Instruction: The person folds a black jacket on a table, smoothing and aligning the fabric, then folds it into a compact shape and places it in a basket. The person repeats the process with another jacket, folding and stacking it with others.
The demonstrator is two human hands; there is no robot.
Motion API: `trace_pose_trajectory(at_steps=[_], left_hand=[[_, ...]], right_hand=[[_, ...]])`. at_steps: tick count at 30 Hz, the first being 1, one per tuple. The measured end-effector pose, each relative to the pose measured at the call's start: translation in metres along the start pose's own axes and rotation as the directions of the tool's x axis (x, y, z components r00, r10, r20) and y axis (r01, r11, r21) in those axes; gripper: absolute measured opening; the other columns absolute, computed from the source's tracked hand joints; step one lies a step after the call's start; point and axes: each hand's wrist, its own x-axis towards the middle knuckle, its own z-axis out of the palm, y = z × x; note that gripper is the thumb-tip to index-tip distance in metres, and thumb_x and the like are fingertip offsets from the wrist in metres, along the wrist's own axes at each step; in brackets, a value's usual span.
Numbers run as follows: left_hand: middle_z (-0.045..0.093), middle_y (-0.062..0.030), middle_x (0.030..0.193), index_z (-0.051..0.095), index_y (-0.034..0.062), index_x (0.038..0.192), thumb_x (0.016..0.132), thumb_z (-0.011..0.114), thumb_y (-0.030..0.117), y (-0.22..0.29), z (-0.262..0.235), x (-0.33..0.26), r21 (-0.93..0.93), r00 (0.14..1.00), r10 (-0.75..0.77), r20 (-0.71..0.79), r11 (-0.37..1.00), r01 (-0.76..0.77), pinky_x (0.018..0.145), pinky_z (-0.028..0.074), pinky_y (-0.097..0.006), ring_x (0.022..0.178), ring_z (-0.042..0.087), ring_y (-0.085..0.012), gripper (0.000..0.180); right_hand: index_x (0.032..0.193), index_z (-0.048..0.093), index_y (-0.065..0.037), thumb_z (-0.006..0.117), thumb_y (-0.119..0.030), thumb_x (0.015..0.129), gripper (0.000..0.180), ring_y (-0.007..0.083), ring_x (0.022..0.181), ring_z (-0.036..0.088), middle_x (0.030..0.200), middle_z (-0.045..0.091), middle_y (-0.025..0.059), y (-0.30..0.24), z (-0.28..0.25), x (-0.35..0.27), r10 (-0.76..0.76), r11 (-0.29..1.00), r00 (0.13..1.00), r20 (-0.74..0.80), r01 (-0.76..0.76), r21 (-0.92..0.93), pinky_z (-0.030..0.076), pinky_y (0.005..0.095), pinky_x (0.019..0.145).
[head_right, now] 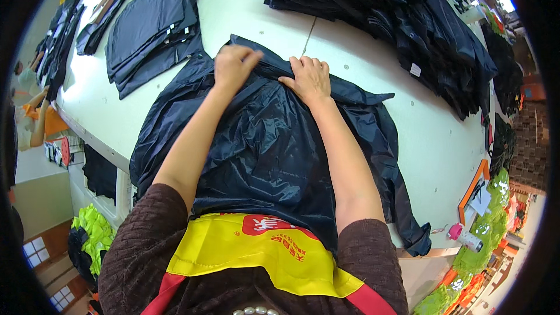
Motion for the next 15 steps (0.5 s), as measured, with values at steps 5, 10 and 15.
trace_pose_trajectory(at_steps=[5, 10, 15], left_hand=[[0.063, -0.008, 0.08, 0.067, 0.0093, 0.084, 0.068, 0.074, 0.032, 0.044, 0.01, -0.018, 0.003, 0.994, 0.104, 0.044, 0.995, -0.104, 0.071, 0.046, -0.039, 0.08, 0.058, -0.028, 0.029], [0.065, -0.0091, 0.083, 0.066, 0.0078, 0.081, 0.082, 0.064, 0.023, 0.042, 0.016, -0.019, -0.028, 0.985, 0.075, 0.152, 0.997, -0.071, 0.073, 0.047, -0.037, 0.082, 0.059, -0.0282, 0.015], [0.062, -0.0103, 0.084, 0.063, 0.0053, 0.084, 0.085, 0.059, 0.024, 0.018, 0.032, -0.01, -0.016, 0.99, 0.008, 0.144, 1.0, -0.006, 0.074, 0.044, -0.039, 0.082, 0.056, -0.0291, 0.02]], right_hand=[[0.114, 0.056, -0.014, 0.062, -0.05, 0.077, 0.052, 0.0266, 0.109, 0.053, 0.113, 0.059, 0.008, 0.004, -0.017, -0.01, 0.006, 1.0, 0.995, 0.103, -0.009, 0.021, 0.039, 0.044, 0.092], [0.111, 0.054, -0.01, 0.067, -0.039, 0.077, 0.047, 0.0292, 0.099, 0.057, 0.103, 0.06, 0.0127, 0.035, -0.018, -0.042, -0.011, 0.995, 1.0, 0.001, 0.01, 0.095, 0.044, 0.0397, 0.084], [0.102, 0.054, -0.01, 0.065, -0.034, 0.079, 0.036, 0.0282, 0.091, 0.058, 0.09, 0.06, 0.0109, 0.077, -0.016, -0.087, 0.047, 0.992, 0.998, -0.04, -0.042, 0.121, 0.045, 0.0376, 0.079]])
